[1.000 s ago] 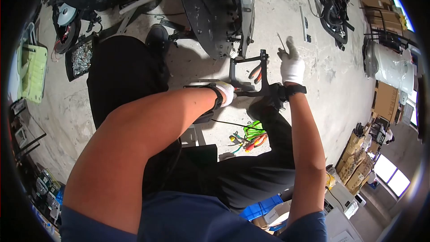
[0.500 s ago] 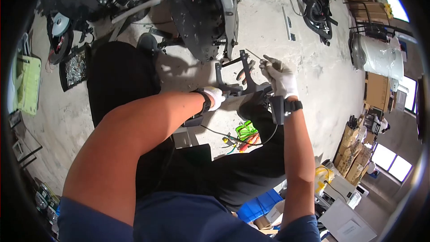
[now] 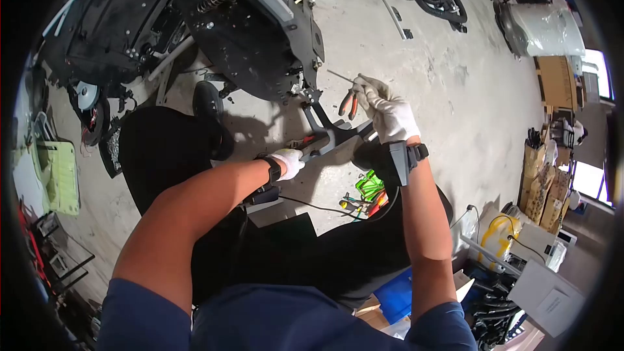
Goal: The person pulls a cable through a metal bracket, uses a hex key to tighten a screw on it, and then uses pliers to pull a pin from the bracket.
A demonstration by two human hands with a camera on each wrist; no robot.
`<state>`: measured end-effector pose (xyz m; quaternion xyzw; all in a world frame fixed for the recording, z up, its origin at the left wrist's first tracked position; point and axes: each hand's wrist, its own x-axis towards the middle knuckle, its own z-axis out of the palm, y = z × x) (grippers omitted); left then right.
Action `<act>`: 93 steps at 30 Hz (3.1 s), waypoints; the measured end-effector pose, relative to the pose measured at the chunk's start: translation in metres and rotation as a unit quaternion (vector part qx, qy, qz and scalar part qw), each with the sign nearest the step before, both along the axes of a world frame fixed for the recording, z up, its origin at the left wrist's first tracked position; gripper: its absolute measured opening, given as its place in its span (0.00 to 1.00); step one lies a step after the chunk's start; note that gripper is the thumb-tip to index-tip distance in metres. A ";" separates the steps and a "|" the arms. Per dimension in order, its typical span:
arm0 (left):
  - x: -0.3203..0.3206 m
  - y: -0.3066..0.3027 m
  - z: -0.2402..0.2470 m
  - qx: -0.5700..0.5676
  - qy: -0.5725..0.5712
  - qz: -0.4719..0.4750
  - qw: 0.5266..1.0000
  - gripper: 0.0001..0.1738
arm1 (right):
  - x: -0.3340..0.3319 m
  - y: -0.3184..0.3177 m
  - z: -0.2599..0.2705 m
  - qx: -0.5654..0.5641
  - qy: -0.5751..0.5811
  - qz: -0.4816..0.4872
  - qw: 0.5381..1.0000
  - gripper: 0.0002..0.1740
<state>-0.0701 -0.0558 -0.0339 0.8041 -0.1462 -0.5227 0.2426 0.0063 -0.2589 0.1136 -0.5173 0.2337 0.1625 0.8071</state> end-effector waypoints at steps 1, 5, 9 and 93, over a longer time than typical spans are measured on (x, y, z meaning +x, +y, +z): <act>0.000 0.002 -0.001 -0.008 -0.004 0.000 1.000 0.20 | 0.000 0.001 0.001 -0.010 0.001 0.004 1.000 0.16; 0.006 0.010 0.009 -0.040 -0.001 0.024 0.999 0.23 | -0.004 0.004 -0.012 -0.186 -0.065 0.099 0.975 0.15; 0.011 0.008 0.021 -0.071 -0.014 0.079 0.994 0.21 | -0.003 0.018 -0.020 -0.414 -0.185 0.120 0.883 0.13; 0.105 -0.008 0.019 -0.108 -0.299 0.152 0.936 0.08 | 0.015 0.074 0.024 -0.643 -0.112 0.406 0.639 0.33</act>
